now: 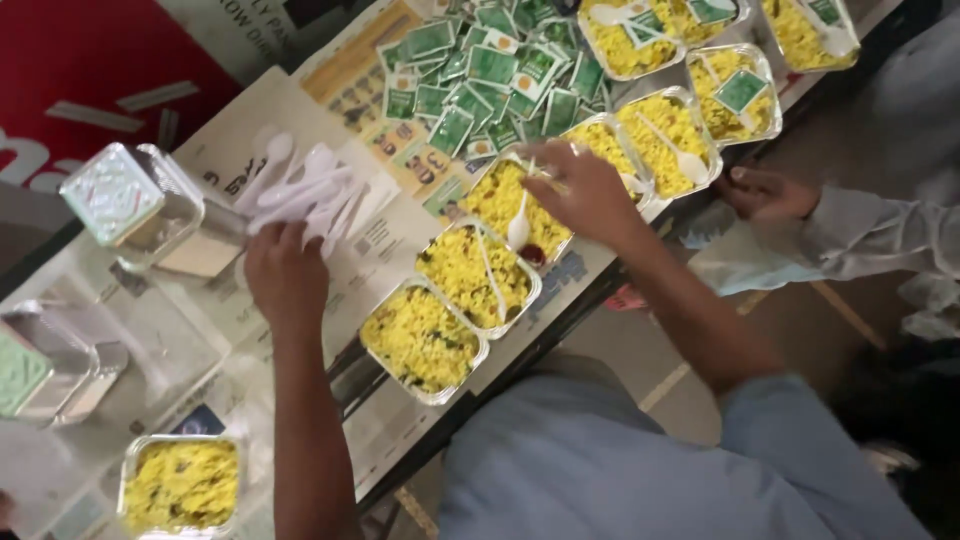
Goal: The person places green condiment packets into aluminum trays filled with yellow rice and sets plastic spoons into the trays, working through the trays one at a time on a newspaper-covered table while another person fills trays from a large basin of rice.
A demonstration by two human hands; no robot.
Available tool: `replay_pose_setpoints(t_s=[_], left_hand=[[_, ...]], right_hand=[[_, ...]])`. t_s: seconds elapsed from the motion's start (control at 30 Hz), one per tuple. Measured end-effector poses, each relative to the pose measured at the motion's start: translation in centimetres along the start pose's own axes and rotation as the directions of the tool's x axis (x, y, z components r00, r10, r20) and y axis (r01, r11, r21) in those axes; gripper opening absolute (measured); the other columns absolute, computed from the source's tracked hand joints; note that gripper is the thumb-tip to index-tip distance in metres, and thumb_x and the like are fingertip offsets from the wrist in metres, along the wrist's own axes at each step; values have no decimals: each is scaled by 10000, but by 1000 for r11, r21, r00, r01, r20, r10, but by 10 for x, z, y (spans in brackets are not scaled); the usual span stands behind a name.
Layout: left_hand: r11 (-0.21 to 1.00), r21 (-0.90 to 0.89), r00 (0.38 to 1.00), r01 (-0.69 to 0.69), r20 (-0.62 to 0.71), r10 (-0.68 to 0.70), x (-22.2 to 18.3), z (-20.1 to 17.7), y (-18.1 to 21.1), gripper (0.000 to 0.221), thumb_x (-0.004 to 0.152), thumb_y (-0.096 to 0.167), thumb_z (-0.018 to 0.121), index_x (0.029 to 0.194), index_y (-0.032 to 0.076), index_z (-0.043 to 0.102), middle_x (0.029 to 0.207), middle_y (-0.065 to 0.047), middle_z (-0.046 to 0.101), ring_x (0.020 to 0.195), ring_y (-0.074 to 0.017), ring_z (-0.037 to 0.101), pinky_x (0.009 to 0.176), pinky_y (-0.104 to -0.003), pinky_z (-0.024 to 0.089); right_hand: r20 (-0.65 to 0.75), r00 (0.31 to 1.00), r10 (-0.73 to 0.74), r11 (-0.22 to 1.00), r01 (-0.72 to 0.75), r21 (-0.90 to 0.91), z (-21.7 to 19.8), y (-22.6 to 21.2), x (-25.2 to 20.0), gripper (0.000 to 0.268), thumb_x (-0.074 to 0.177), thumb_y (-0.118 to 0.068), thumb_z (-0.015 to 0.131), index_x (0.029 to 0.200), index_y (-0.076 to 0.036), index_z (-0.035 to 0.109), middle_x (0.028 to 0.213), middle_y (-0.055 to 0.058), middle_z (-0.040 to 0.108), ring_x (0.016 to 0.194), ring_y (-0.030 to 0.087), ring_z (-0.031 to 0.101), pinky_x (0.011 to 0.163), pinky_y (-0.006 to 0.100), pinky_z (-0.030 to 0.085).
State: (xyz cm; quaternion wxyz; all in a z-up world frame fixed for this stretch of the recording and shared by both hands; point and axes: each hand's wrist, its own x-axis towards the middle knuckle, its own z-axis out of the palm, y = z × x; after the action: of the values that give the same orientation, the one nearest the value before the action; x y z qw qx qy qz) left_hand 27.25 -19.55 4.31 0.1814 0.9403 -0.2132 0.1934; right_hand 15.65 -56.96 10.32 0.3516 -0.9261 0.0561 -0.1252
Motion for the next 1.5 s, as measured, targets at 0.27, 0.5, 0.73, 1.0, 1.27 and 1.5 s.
replay_pose_setpoints(t_s=[0.27,0.5,0.73,1.0,1.27,1.5], left_hand=[[959,-226,973,171,-114,-200,-78,-56,54,70,944,29,764,992,45,715,1005,-123,723,924,-310,688,851,-419,548],[824,-449,937,345,112,-331,-151,-72,55,263,894,-30,750,1128,89,752,983,-105,710,833,-230,699,738,-333,549],[869,-362,926,336,295,-235,-126,-65,53,323,925,-34,647,1186,123,755,989,-116,674,889,-240,684,774,-347,542],[882,-331,933,335,249,-260,-109,-47,85,134,989,61,720,1123,56,720,990,-89,686,811,-218,670,753,-337,536],[891,-364,944,272,-80,-320,-148,-26,63,215,1049,-8,700,1263,6,720,1156,-154,686,813,-206,629,678,-303,508],[893,-314,935,322,-47,-353,-183,-14,15,230,1028,-25,687,1257,-11,699,1183,-200,669,812,-223,615,681,-301,498]], right_hand=[[150,951,-271,871,309,-383,39,86,192,614,859,-363,810,1342,-40,609,1278,277,605,1138,455,587,962,566,463],[82,958,-276,910,288,-297,20,128,204,379,921,-321,828,1183,-70,716,1140,170,703,1049,365,652,882,505,509],[284,957,62,992,-89,84,-88,71,77,372,918,-388,763,1100,-65,725,849,75,697,746,184,693,692,343,554],[-4,998,61,996,-62,-70,-51,94,80,527,964,-444,742,1362,-106,672,1255,136,730,1143,296,701,977,439,535],[231,968,96,928,-3,-373,16,100,163,744,774,-368,843,1439,-190,559,1248,160,656,1162,363,610,991,496,473],[20,992,-121,946,109,305,-58,130,127,351,881,-78,844,1213,-125,740,1235,78,750,1111,234,745,928,371,635]])
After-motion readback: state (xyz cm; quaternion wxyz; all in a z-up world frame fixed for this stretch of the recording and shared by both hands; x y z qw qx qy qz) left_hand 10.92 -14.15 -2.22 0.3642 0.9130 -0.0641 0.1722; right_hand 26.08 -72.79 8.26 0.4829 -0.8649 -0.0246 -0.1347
